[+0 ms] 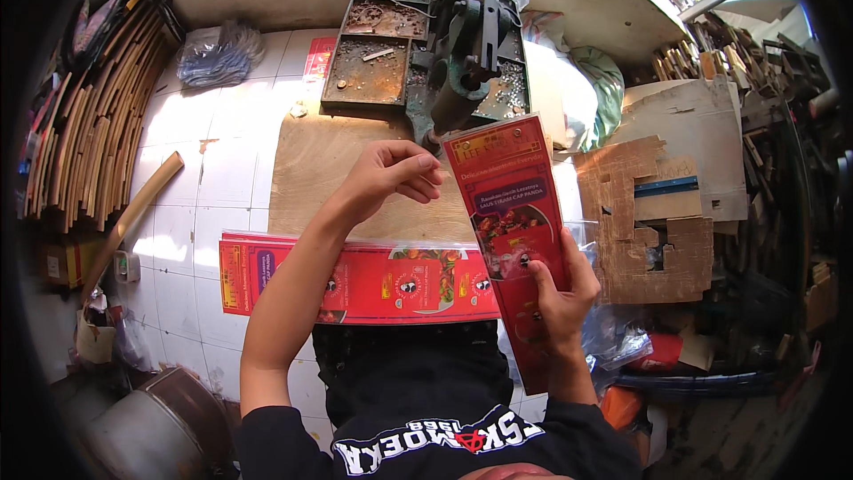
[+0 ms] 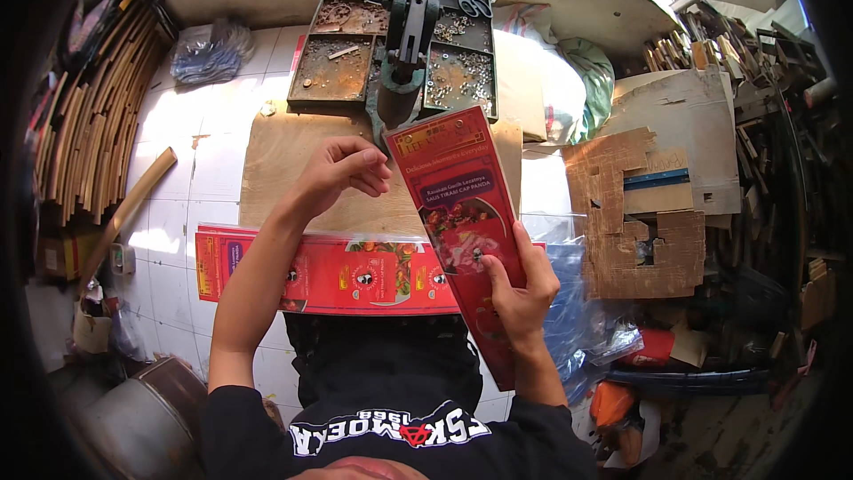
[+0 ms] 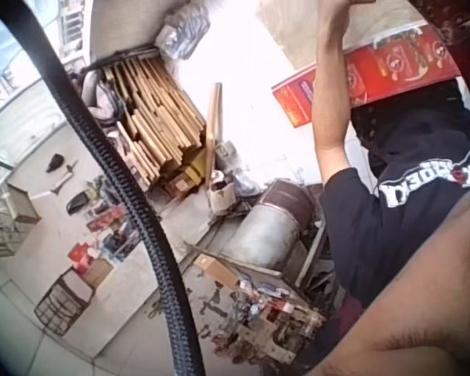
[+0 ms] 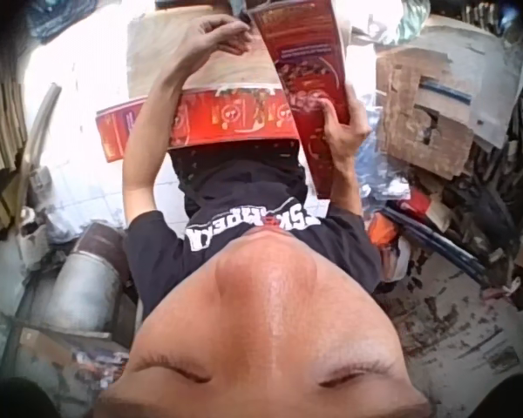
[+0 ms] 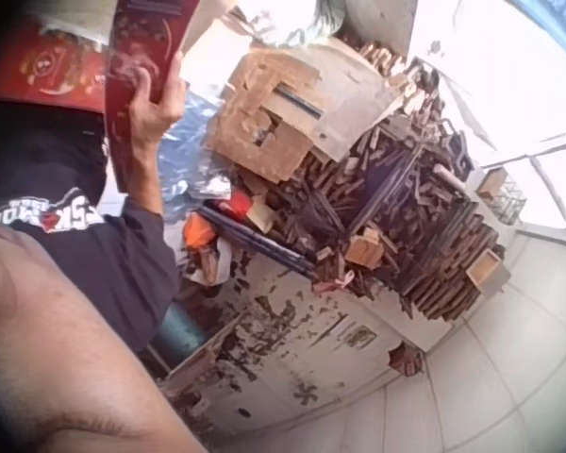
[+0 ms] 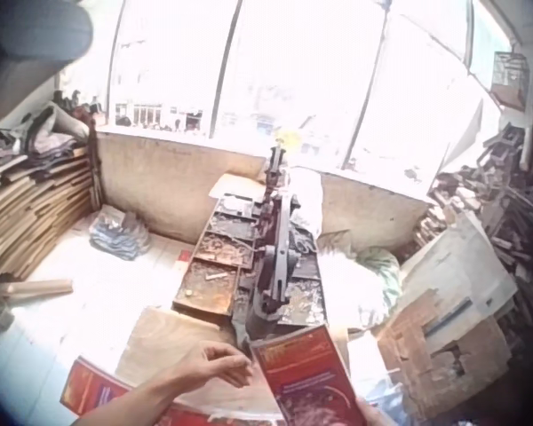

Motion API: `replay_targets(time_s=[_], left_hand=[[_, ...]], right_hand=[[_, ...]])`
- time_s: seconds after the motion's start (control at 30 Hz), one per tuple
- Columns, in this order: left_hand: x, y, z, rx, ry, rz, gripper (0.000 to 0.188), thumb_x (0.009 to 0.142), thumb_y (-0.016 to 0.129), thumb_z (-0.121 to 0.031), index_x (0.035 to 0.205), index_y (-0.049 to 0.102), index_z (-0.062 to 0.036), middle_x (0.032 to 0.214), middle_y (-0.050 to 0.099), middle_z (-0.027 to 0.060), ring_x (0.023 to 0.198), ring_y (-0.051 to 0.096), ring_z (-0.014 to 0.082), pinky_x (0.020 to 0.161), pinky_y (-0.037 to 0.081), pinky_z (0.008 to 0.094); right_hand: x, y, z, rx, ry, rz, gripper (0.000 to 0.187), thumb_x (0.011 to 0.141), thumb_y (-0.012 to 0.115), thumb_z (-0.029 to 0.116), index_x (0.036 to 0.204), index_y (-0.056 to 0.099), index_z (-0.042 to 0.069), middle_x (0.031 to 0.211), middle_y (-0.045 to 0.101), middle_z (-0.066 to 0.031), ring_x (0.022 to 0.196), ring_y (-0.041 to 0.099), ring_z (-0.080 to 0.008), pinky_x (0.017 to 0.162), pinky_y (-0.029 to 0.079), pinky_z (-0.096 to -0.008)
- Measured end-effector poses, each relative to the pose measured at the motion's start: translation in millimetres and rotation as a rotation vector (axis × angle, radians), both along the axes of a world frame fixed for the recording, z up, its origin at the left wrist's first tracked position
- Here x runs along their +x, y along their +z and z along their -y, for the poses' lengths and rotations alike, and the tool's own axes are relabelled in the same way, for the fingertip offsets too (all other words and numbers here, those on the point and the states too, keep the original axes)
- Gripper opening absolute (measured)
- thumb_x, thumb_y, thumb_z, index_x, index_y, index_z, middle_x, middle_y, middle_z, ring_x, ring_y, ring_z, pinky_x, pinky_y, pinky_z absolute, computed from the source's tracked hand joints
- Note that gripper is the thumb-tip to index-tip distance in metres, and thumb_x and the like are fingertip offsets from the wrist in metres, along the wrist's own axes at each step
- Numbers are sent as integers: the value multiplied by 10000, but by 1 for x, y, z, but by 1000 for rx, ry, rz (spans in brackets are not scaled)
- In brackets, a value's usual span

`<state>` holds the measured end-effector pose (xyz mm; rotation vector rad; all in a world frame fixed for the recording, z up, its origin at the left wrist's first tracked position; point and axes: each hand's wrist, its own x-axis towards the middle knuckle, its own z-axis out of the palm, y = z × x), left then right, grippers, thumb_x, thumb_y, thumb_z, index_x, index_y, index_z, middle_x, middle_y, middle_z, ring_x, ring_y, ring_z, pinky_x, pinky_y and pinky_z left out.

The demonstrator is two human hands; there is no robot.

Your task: The person picks up a stack of cardboard pieces, separates one, and aligns it against a guide on a workshop table while folding part of it.

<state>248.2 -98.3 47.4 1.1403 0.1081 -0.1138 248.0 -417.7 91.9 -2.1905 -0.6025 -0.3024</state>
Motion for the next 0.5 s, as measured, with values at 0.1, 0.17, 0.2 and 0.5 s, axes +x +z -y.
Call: replay_targets(time_s=[0.1,0.17,0.2,0.5], left_hand=[[-1,2,-2,-21,27,-1,248,966,598,-226,1040,633,8,882,710,131,728,717,200,657,593,298],[-1,1,-4,-25,37,-1,246,970,588,-223,1041,630,9,881,711,137,722,718,203,652,594,299],[0,-1,-3,-28,35,-1,247,971,586,-222,1047,628,9,881,711,139,719,718,204,649,594,300],[1,-4,0,-62,15,22,256,984,584,-219,1075,626,16,890,706,139,728,715,204,650,597,291]], right_hand=[[10,11,11,90,-106,99,598,756,815,37,1300,578,-34,936,675,-128,791,632,-198,732,516,-319],[14,23,11,99,-131,182,603,754,819,45,1302,578,-31,922,671,-124,773,627,-198,721,514,-320],[15,28,12,102,-145,222,606,754,821,49,1303,577,-29,915,669,-122,764,624,-199,716,514,-320],[6,47,4,127,-121,350,617,735,829,47,1293,579,-31,834,644,-121,678,593,-218,613,488,-316]])
